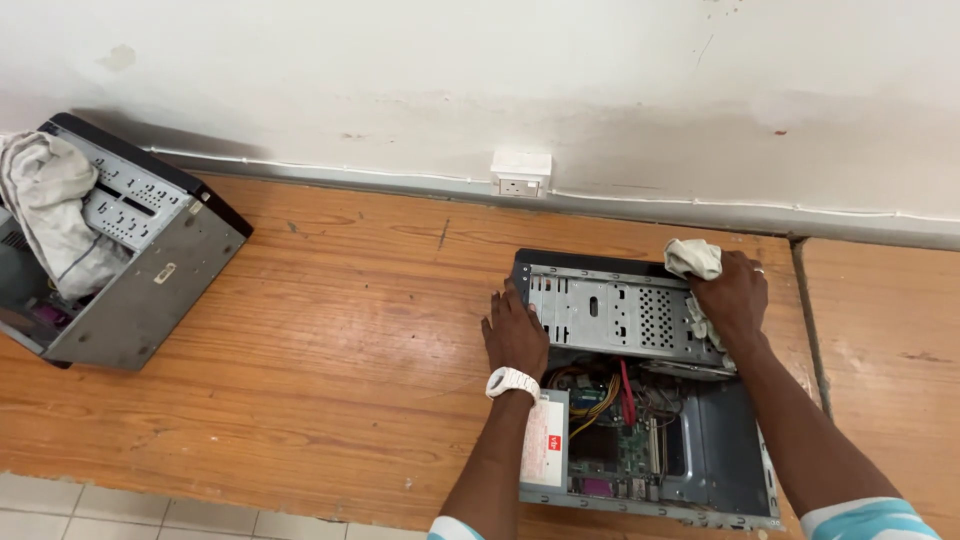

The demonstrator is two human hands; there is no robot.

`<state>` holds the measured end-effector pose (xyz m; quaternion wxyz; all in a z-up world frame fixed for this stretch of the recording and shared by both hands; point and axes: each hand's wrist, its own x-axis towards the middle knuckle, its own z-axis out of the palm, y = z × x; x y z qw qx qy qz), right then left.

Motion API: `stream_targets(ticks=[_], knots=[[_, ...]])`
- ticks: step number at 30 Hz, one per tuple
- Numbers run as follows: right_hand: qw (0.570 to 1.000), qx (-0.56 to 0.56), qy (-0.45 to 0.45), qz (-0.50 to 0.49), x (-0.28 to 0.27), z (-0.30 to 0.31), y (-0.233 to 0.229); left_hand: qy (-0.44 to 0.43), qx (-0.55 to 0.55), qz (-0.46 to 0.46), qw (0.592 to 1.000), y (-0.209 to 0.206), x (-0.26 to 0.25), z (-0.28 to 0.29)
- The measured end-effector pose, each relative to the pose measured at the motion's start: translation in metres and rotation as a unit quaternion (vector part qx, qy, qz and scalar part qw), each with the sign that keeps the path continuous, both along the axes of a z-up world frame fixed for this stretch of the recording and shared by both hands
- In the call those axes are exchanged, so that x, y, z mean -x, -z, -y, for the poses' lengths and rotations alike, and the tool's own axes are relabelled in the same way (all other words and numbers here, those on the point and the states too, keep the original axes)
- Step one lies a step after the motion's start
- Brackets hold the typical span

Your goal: Cleaning the interior and components of a desktop computer case with a white cloth.

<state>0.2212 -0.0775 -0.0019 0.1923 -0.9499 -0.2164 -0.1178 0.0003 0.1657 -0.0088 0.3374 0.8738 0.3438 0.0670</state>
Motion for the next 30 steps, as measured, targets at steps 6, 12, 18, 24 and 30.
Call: stream_targets(ticks=[6, 12, 18, 24, 30], knots=[[0.996, 0.035, 0.067, 0.044, 0.003, -0.035, 0.008, -0.029, 0.011, 0.052, 0.998, 0.007, 0.003, -0.002], [1.0, 0.0, 0.01, 0.005, 0.023, -0.111, 0.031, -0.055, 0.005, 0.046, 0.997, 0.018, -0.006, -0.005], [0.976, -0.08, -0.2, 0.042, 0.077, -0.192, 0.041, -0.031, -0.065, 0.026, 0.997, 0.033, -0.005, -0.008], [0.945, -0.108, -0.305, 0.041, 0.071, -0.169, 0.025, -0.008, -0.12, 0.021, 0.993, 0.046, -0.004, -0.007], [0.955, -0.016, -0.295, 0.012, 0.055, -0.129, 0.002, 0.01, -0.094, 0.031, 0.995, 0.028, -0.002, -0.011]])
